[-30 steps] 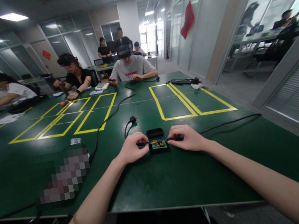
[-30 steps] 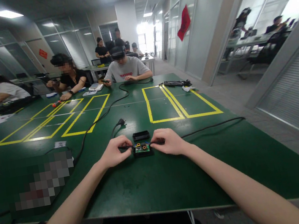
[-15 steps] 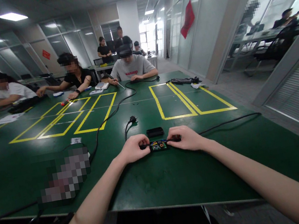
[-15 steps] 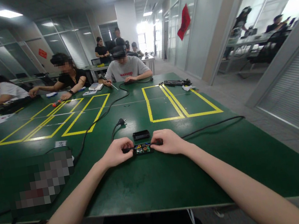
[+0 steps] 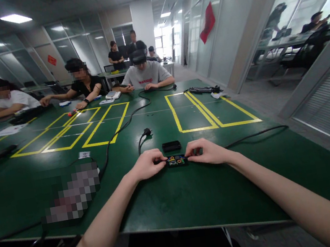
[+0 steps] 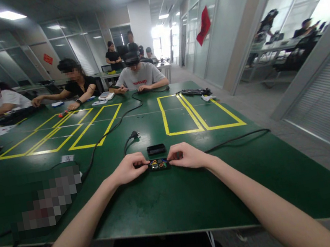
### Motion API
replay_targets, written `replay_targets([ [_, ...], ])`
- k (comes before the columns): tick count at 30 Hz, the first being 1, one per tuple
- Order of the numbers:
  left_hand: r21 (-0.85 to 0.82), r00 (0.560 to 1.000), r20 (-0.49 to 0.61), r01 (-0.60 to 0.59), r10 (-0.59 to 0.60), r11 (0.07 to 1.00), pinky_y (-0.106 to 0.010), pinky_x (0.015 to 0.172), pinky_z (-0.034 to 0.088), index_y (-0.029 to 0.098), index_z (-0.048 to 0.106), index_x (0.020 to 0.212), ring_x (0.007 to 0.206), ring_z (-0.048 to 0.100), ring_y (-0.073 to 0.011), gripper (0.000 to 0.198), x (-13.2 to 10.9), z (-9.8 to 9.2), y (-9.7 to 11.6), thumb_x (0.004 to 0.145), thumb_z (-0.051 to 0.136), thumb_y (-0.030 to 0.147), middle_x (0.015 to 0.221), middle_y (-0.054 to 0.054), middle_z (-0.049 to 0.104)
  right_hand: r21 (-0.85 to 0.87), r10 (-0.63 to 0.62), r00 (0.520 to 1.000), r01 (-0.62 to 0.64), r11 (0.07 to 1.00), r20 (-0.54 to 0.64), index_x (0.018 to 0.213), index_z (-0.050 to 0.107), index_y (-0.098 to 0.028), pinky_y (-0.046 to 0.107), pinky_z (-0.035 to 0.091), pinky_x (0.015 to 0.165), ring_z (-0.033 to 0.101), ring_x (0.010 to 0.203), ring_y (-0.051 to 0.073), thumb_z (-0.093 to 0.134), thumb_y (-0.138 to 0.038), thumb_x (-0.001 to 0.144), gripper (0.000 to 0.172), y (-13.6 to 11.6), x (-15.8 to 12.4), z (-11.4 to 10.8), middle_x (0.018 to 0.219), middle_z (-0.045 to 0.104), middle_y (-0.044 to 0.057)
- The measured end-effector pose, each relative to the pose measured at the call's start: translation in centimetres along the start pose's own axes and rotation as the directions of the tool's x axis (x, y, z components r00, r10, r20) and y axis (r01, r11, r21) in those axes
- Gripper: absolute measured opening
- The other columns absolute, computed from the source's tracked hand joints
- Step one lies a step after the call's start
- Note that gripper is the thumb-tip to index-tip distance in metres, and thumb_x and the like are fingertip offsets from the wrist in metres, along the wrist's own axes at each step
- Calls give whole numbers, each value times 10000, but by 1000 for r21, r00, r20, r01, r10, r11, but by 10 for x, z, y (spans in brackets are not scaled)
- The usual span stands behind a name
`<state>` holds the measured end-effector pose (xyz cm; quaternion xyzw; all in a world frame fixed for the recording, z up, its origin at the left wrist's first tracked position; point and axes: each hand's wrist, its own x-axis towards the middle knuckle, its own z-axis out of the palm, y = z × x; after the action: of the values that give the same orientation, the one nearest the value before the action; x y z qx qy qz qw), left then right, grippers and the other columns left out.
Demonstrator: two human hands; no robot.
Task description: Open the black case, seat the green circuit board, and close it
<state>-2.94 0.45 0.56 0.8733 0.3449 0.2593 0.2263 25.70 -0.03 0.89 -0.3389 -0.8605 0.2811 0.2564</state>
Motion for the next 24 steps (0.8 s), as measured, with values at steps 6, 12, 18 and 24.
replay_targets([
  [6,161,998,-9,-53,55,985,-280,743,477,202,692,813,795,619,-183,180,2,0,-4,943,570,231,838,-36,650,-112,-39,997,31,993,-69,826,727,-216,331,524,758,663,813,192,628,-268,940,160,7,4,3,894,720,50],
  [12,263,995,-9,-92,97,960,-301,790,496,216,708,890,876,642,-211,119,0,0,-1,890,592,187,905,-49,676,-174,-117,990,102,980,-80,785,687,-222,341,519,786,670,846,204,589,-252,941,187,6,4,6,916,715,59],
  [18,153,963,-241,160,-121,975,-329,795,515,203,753,936,807,651,-199,161,9,5,-9,900,599,235,865,-34,703,-161,48,944,-106,981,-327,781,696,-209,331,495,678,611,701,188,587,-305,937,214,12,13,19,799,672,48],
  [24,85,947,-259,220,-191,972,-356,818,544,194,792,892,867,671,-226,155,18,14,-19,868,685,305,900,-62,735,-162,160,877,-258,952,-454,904,738,-202,377,520,782,641,861,225,720,-375,851,183,25,25,34,922,698,74],
])
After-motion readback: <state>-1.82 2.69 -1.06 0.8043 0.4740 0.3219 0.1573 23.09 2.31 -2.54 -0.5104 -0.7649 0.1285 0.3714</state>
